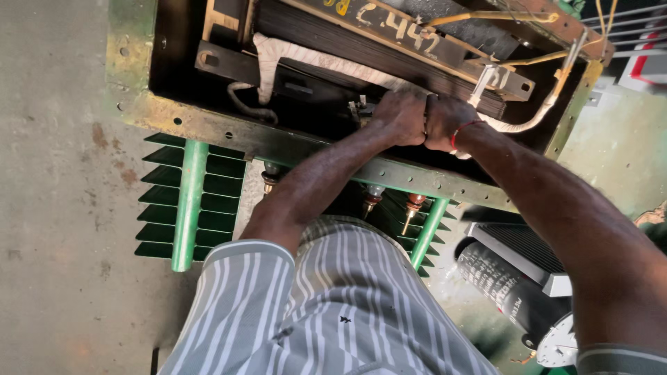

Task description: The person uses red-handled pliers to cut and adjust wires and components on the underside of a large electrical transformer. They repeatedly reach into the assembly, manipulate connections, and reposition parts while working in a confined space.

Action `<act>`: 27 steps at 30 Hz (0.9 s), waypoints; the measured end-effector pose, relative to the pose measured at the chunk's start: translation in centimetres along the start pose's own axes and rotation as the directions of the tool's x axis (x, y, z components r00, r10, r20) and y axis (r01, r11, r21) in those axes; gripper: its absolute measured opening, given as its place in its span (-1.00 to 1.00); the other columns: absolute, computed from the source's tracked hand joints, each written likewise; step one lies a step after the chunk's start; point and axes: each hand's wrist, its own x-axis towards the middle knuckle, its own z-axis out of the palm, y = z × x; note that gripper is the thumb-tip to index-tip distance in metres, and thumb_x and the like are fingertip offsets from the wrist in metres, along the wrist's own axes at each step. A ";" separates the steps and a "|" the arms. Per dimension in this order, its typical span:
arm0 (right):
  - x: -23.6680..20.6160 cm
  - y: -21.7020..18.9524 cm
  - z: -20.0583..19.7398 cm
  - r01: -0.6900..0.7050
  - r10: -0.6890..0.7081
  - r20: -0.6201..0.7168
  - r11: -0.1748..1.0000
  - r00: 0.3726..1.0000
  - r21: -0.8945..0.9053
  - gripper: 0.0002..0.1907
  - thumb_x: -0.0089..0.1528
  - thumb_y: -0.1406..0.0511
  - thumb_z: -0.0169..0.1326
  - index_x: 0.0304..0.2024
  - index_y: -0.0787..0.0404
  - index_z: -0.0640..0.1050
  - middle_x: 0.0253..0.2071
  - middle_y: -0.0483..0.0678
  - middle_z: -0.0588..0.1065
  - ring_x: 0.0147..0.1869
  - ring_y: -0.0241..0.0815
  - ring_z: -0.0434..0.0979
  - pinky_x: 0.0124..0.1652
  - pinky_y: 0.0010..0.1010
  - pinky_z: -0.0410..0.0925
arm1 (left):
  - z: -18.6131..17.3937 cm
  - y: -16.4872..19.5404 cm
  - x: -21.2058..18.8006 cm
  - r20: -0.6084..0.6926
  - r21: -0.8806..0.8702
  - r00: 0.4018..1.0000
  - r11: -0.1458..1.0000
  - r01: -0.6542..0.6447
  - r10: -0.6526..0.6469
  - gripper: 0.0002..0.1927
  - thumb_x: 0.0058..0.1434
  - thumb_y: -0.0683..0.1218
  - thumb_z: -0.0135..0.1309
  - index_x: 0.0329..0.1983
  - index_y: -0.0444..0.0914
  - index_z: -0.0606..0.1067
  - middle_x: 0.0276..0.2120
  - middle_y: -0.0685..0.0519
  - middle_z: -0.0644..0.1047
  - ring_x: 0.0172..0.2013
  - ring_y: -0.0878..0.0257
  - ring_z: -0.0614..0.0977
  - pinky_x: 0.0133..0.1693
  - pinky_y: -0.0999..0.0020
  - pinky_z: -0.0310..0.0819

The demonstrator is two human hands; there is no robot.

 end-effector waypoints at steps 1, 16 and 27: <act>-0.1 0.0 -0.2 -0.010 0.010 0.008 1.000 1.000 0.003 -0.25 0.00 0.09 0.26 0.15 0.37 0.43 0.05 0.31 0.49 0.12 0.34 0.47 0.05 0.06 0.39 | 0.0 0.0 0.1 -0.017 -0.003 1.000 1.000 0.000 -0.001 -0.53 -0.09 -0.01 0.23 -0.12 -0.34 0.55 -0.15 -0.18 0.61 -0.08 -0.08 0.65 -0.04 0.02 0.53; -1.1 -0.7 2.6 -0.074 0.075 -0.042 0.997 0.996 0.027 -0.38 0.02 0.04 0.27 0.02 0.24 0.52 -0.17 0.19 0.60 -0.11 0.21 0.61 -0.14 -0.09 0.49 | 1.2 1.5 1.2 0.129 0.171 0.991 0.985 0.007 -0.030 -0.71 0.13 -0.05 0.16 -0.10 -0.22 0.63 -0.07 -0.11 0.61 0.05 -0.05 0.62 0.19 -0.04 0.39; -16.8 0.8 17.8 -0.007 0.091 -0.005 0.132 0.996 0.991 -0.62 0.08 0.58 -0.02 -0.04 0.34 0.46 -0.24 -0.02 0.47 -0.20 -0.19 0.58 -0.17 -0.24 0.60 | 0.2 2.8 -15.0 -0.520 -0.212 0.842 0.933 -0.290 0.143 -0.53 0.24 -0.06 0.28 0.17 -0.29 0.45 0.14 -0.19 0.45 0.19 -0.15 0.46 0.25 -0.06 0.35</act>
